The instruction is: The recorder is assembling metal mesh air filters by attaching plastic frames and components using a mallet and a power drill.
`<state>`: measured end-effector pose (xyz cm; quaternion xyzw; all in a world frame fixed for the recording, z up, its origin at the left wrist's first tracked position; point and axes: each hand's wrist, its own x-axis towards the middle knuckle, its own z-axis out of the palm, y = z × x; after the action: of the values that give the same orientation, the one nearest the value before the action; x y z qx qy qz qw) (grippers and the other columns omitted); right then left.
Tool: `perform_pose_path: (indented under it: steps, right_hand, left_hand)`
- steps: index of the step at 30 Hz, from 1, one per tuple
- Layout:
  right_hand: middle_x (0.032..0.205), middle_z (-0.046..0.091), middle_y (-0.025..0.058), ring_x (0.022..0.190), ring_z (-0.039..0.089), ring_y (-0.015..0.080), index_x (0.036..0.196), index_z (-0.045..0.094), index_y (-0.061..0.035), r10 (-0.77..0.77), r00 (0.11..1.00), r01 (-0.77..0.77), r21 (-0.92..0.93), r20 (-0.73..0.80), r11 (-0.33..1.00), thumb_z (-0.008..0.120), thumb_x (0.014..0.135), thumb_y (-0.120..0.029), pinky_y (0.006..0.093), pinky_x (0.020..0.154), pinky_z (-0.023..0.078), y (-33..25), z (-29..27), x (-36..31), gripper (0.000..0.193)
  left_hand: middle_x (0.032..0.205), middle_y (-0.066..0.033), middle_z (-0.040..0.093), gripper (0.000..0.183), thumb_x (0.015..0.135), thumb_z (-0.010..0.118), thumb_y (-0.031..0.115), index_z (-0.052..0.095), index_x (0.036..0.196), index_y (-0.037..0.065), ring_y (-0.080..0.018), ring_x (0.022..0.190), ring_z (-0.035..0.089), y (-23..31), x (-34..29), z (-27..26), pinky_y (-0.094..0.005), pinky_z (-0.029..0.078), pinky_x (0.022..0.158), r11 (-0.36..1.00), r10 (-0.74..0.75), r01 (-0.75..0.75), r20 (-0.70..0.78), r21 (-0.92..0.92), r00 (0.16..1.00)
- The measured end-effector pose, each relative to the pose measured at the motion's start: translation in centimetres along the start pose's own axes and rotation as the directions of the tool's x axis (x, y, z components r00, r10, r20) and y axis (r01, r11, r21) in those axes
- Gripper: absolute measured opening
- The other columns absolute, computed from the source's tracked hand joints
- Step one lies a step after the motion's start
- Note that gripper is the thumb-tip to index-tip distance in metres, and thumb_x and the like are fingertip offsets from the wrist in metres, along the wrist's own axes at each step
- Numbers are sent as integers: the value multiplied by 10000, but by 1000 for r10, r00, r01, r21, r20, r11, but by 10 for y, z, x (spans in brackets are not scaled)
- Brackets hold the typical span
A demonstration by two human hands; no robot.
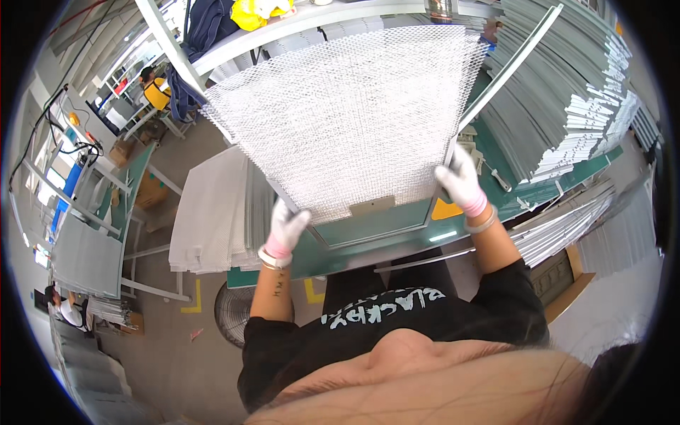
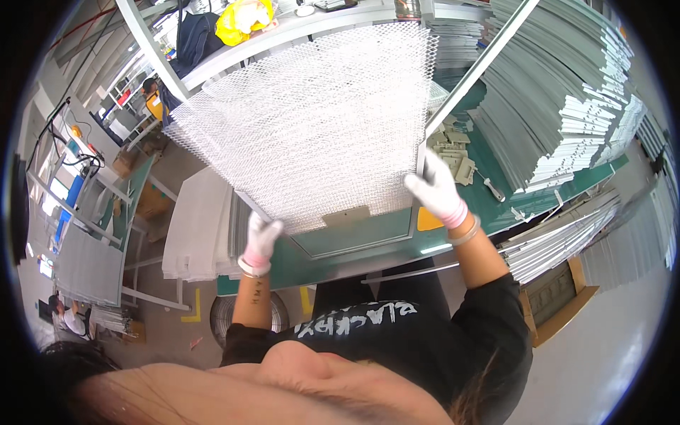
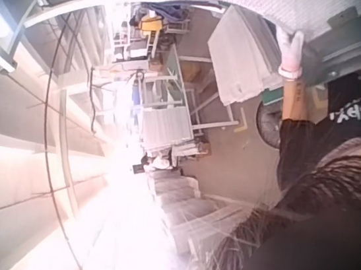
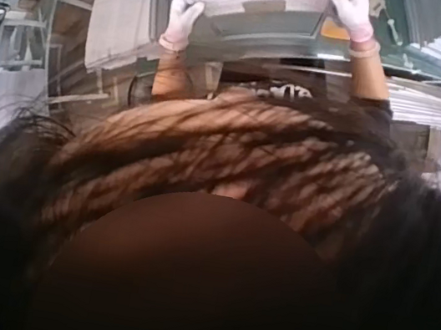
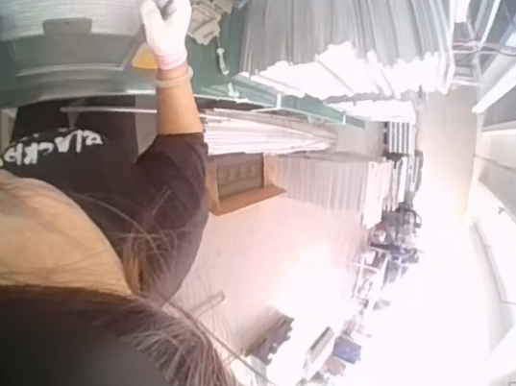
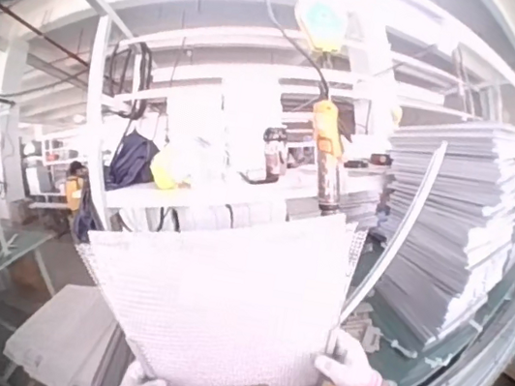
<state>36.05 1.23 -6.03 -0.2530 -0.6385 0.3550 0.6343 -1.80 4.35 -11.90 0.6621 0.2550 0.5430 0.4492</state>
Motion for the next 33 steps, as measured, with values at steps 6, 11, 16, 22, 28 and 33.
perform_pose_path:
  steps: [6, 11, 16, 22, 28, 33]
  right_hand:
    - [742, 568, -61, 651, 480, 17, 1059, 615, 9, -37, 931, -107, -369, -363, 923, 664, 874, -22, 192, 590, 405, -6, 14, 23, 194]
    - [817, 588, -47, 690, 447, 10, 1081, 617, 14, -57, 932, -45, -271, -357, 962, 625, 919, -22, 177, 630, 383, -9, 21, 17, 165]
    - [763, 579, -36, 678, 477, 30, 995, 626, 7, -59, 930, -27, -229, -363, 973, 686, 910, -92, 209, 599, 408, 12, 12, -2, 144]
    - [1086, 668, 80, 979, 611, 141, 1195, 585, 45, 150, 958, -220, -287, -246, 932, 598, 918, -71, 301, 904, 481, 61, 15, -56, 301]
    - [1122, 664, 85, 1003, 603, 149, 1202, 583, 36, 175, 956, -233, -251, -233, 939, 651, 943, -199, 305, 920, 470, 78, 0, -78, 356]
    - [1122, 652, 57, 1001, 610, 141, 1248, 576, 40, 241, 968, -250, -146, -75, 957, 606, 928, -192, 306, 917, 483, 21, -18, -25, 396]
  left_hand:
    - [1129, -26, 634, 356, 904, 611, 12, 554, 1249, -55, -80, 947, 567, 37, 43, 20, -234, 453, 841, 989, 142, -117, -355, 93, 924]
    - [993, -3, 637, 257, 916, 646, 40, 595, 1157, -35, -37, 821, 519, 45, 35, 39, -202, 419, 742, 968, 234, -249, -415, 17, 879]
    - [861, 34, 591, 189, 890, 596, 13, 590, 1076, -19, -29, 686, 466, 23, 20, 31, -196, 394, 614, 972, 235, -220, -376, 83, 896]
    - [808, 14, 587, 167, 902, 598, 46, 594, 1056, -19, -41, 679, 489, -39, -41, 37, -213, 406, 596, 994, -17, 53, -345, 95, 938]
    - [868, 6, 623, 278, 923, 704, 196, 611, 1085, -10, -63, 742, 525, -43, -53, 28, -237, 440, 675, 980, -151, 178, -247, 91, 957]
    - [1303, -94, 559, 852, 764, 854, 406, 459, 1384, -26, -203, 1169, 557, 22, -6, 0, -345, 444, 1004, 999, -48, 47, -127, -6, 991]
